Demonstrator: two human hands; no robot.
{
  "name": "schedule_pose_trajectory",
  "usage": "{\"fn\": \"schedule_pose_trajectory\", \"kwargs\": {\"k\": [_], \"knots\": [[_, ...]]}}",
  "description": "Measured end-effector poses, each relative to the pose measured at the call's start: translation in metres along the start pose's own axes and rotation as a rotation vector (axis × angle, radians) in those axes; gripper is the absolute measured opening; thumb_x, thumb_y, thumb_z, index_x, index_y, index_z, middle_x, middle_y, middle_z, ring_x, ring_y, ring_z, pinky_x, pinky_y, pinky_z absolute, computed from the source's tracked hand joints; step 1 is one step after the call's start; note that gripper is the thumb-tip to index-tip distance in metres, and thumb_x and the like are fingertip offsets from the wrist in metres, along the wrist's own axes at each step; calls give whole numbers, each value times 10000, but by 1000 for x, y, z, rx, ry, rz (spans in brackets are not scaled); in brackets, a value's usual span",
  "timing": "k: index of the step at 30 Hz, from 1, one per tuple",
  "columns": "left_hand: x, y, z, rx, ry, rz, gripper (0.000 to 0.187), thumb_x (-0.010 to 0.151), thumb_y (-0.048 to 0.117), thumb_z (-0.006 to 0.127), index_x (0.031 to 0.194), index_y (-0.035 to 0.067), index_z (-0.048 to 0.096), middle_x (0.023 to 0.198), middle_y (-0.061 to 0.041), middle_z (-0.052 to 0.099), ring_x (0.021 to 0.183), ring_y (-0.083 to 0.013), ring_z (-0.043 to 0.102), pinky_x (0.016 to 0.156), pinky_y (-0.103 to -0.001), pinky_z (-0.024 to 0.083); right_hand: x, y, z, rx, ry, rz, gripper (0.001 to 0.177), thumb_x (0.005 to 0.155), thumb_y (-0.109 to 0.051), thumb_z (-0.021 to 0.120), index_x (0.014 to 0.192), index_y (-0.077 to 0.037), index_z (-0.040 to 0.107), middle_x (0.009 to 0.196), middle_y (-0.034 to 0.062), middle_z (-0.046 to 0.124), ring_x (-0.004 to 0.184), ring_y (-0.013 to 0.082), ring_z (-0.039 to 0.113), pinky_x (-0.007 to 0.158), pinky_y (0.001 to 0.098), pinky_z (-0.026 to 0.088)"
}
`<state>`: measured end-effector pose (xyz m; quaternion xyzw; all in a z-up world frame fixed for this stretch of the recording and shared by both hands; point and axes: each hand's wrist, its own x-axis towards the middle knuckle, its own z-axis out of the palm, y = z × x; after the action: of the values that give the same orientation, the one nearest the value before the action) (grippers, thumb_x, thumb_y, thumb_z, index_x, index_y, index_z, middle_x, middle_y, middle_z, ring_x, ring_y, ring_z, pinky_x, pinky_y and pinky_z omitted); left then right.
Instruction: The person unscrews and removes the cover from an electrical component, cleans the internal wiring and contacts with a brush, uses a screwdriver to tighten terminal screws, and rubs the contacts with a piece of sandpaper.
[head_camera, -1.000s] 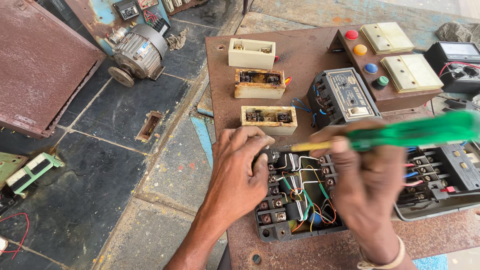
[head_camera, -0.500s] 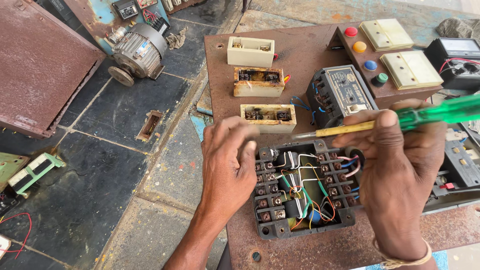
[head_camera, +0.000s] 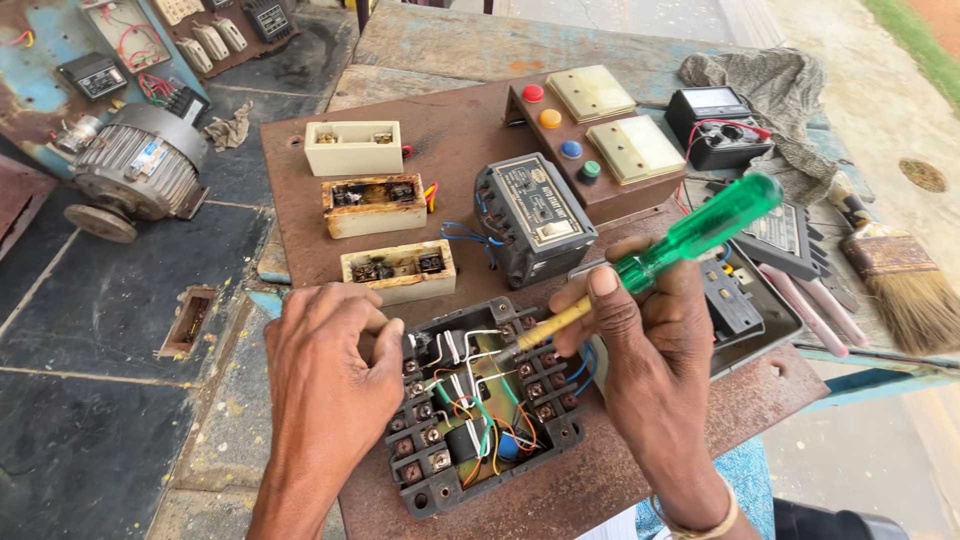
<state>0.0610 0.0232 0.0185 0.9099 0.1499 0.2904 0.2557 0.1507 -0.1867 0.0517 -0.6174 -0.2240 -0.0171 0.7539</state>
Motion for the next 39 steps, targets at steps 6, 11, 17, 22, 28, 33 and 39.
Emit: {"fn": "schedule_pose_trajectory", "kwargs": {"k": [6, 11, 17, 22, 28, 33, 39], "knots": [[7, 31, 9, -104, -56, 75, 60, 858, 102, 724, 856, 53, 691, 1066, -64, 719, 1066, -242, 634, 999, -417, 479, 4, -26, -52, -302, 84, 90, 391, 994, -201, 690, 1304, 33, 638, 742, 50, 643, 642, 77, 586, 548, 190, 451], [7, 96, 26, -253, -226, 443, 540, 851, 65, 664, 1379, -1, 572, 1351, -179, 627, 1265, -341, 562, 1119, -496, 388, 8, -46, -120, -653, 220, 86, 449, 952, -148, 764, 1348, 29, 649, 703, -6, 575, 557, 58, 458, 435, 218, 308], [11, 165, 58, -131, -526, 660, 685, 753, 64, 623, 1424, 10, 499, 1508, -245, 454, 1375, -463, 393, 1106, -609, 277, 27, -37, -214, -1120, 208, 191, 450, 978, -118, 730, 1387, 38, 632, 692, 132, 550, 585, 147, 448, 485, 331, 330], [5, 205, 91, -145, -576, 731, 732, 713, 123, 643, 1410, -30, 480, 1503, -267, 405, 1432, -488, 347, 1108, -644, 233, 44, 0, -255, -1216, -55, 298, 420, 907, -136, 693, 1324, -107, 668, 782, 128, 711, 653, 240, 637, 603, 396, 498], [-9, 238, 123, -47, -516, 938, 619, 787, 120, 607, 1374, -61, 532, 1504, -270, 447, 1443, -443, 365, 1159, -625, 248, 48, 30, -263, -1302, -77, 181, 353, 877, -131, 678, 1229, -124, 716, 1005, 151, 749, 882, 322, 735, 774, 437, 571], [-12, 256, 155, 99, -502, 1025, 579, 837, 180, 584, 1349, -88, 542, 1464, -305, 469, 1429, -469, 362, 1173, -593, 256, 40, 36, -271, -1298, -92, -33, 452, 775, -55, 683, 1226, -60, 711, 1011, 162, 747, 942, 360, 716, 817, 449, 551], [-4, 262, 178, 286, -453, 1048, 561, 914, 260, 535, 1355, -86, 540, 1435, -301, 493, 1396, -449, 401, 1164, -585, 259, 46, 26, -279, -1258, -77, -136, 360, 831, -76, 680, 1188, -43, 719, 1112, 176, 735, 998, 347, 699, 848, 424, 557]]}}
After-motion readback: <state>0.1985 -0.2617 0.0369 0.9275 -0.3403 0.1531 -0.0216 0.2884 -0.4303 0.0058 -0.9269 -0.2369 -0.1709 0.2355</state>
